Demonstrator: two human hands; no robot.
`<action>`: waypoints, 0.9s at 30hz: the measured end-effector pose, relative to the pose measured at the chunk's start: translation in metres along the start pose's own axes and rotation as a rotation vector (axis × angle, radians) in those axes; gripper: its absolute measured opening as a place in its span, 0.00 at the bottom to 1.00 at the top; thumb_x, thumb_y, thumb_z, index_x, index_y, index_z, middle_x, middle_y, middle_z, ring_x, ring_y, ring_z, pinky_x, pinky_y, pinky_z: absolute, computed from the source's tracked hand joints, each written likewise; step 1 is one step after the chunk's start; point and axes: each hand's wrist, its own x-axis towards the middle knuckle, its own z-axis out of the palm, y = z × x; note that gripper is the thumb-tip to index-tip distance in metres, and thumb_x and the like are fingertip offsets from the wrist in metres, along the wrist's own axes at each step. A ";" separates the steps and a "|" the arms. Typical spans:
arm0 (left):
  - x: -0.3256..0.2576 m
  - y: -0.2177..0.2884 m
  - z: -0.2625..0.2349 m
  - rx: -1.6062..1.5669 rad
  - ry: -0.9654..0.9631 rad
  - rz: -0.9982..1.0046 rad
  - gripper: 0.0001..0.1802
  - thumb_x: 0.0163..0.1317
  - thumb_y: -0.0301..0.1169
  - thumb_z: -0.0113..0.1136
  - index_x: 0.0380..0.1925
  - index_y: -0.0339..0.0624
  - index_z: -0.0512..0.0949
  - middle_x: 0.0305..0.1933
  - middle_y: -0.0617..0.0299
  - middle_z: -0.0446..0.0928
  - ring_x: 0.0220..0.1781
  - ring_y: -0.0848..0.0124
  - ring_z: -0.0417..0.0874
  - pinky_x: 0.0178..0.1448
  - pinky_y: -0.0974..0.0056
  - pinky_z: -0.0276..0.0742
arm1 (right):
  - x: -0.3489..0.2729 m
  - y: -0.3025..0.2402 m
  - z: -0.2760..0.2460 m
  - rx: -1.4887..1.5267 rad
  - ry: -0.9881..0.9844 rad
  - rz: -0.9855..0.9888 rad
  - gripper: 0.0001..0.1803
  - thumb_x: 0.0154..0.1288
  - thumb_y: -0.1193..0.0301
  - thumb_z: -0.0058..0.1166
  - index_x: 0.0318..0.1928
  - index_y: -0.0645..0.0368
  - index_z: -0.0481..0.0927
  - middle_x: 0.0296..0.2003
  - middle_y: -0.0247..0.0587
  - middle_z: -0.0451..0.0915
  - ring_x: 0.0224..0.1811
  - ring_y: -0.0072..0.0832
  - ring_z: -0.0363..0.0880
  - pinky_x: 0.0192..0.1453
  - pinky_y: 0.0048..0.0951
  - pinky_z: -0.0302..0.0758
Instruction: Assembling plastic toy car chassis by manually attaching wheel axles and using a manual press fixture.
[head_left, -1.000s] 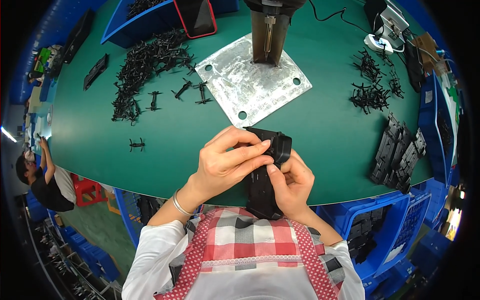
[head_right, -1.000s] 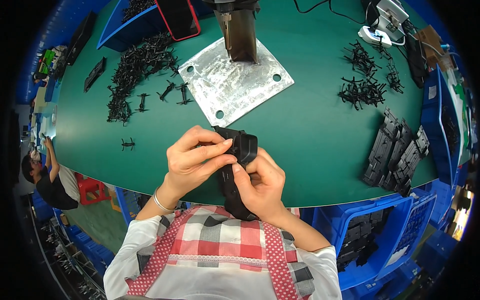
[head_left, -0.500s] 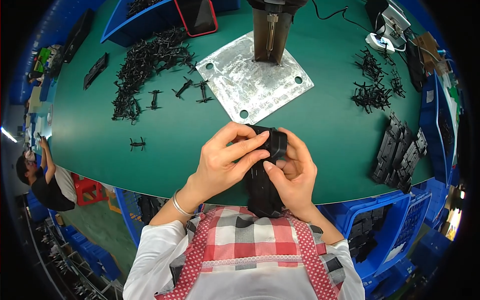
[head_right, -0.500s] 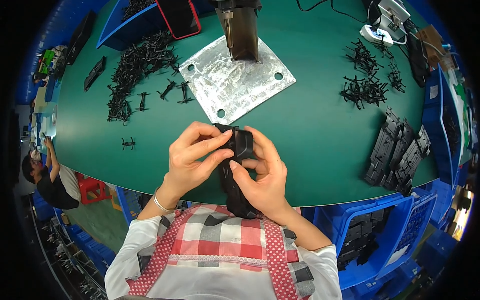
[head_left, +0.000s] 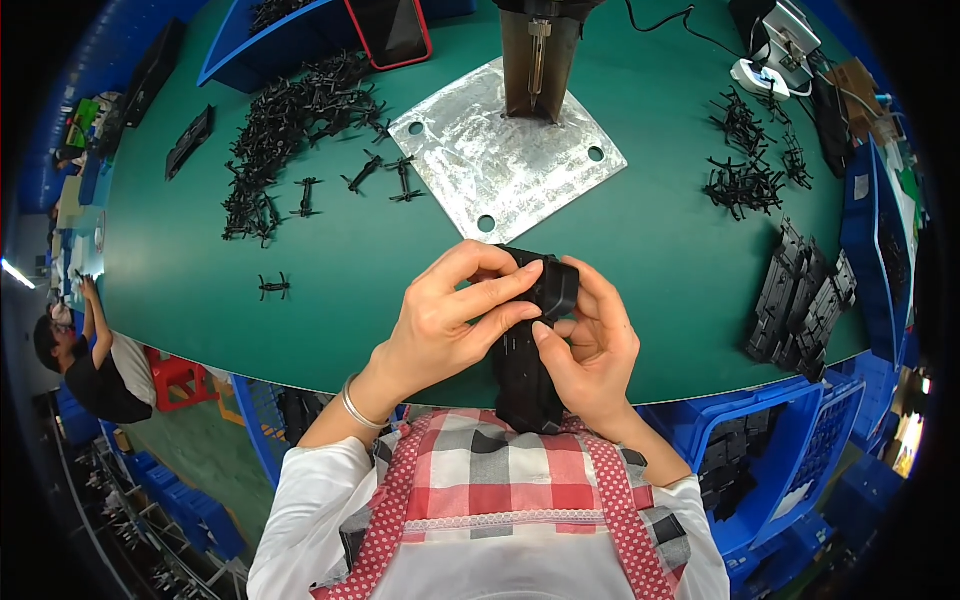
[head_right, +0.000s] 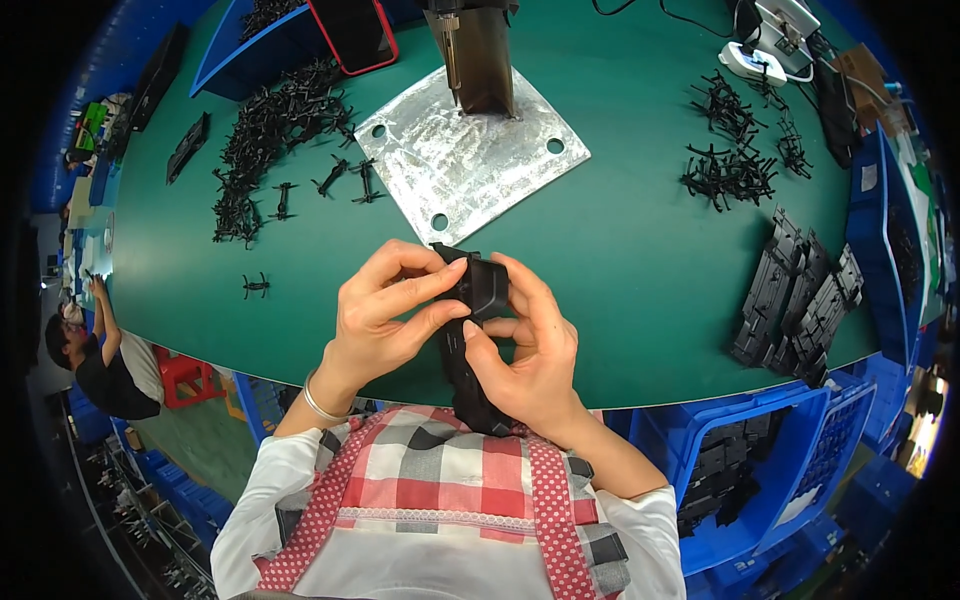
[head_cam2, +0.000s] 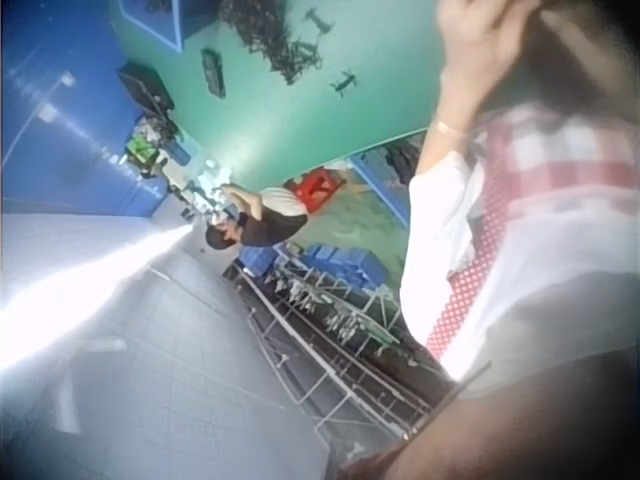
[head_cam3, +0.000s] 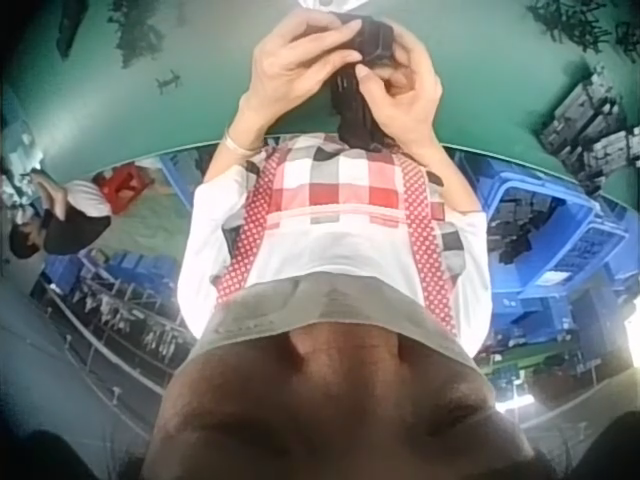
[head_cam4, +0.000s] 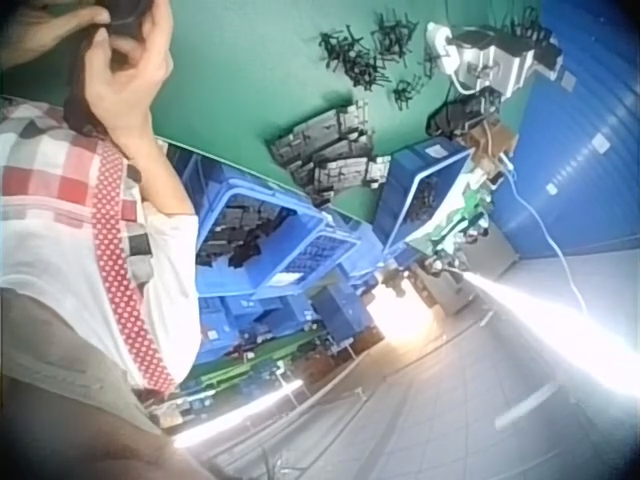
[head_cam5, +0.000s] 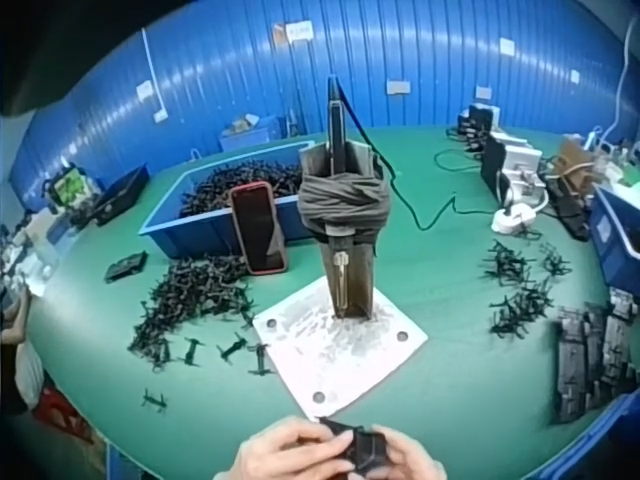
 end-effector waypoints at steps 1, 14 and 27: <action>0.000 0.000 -0.001 -0.031 -0.026 -0.016 0.21 0.42 0.22 0.69 0.41 0.38 0.81 0.34 0.59 0.73 0.31 0.70 0.75 0.32 0.71 0.75 | 0.000 0.000 0.000 0.002 0.009 -0.001 0.29 0.53 0.88 0.51 0.57 0.73 0.60 0.47 0.53 0.73 0.46 0.28 0.77 0.42 0.21 0.79; -0.011 -0.027 -0.014 -0.072 0.038 -0.065 0.15 0.45 0.20 0.66 0.37 0.39 0.81 0.34 0.60 0.75 0.31 0.72 0.77 0.33 0.71 0.75 | 0.009 0.001 0.006 0.034 0.109 0.070 0.22 0.59 0.83 0.53 0.52 0.69 0.62 0.39 0.47 0.78 0.38 0.22 0.78 0.39 0.19 0.78; -0.009 -0.030 -0.018 -0.025 -0.105 -0.050 0.17 0.45 0.24 0.67 0.39 0.38 0.81 0.32 0.60 0.75 0.30 0.72 0.77 0.31 0.69 0.74 | 0.007 0.006 0.004 0.060 0.121 0.124 0.22 0.58 0.85 0.53 0.52 0.69 0.63 0.39 0.47 0.78 0.39 0.22 0.78 0.40 0.20 0.77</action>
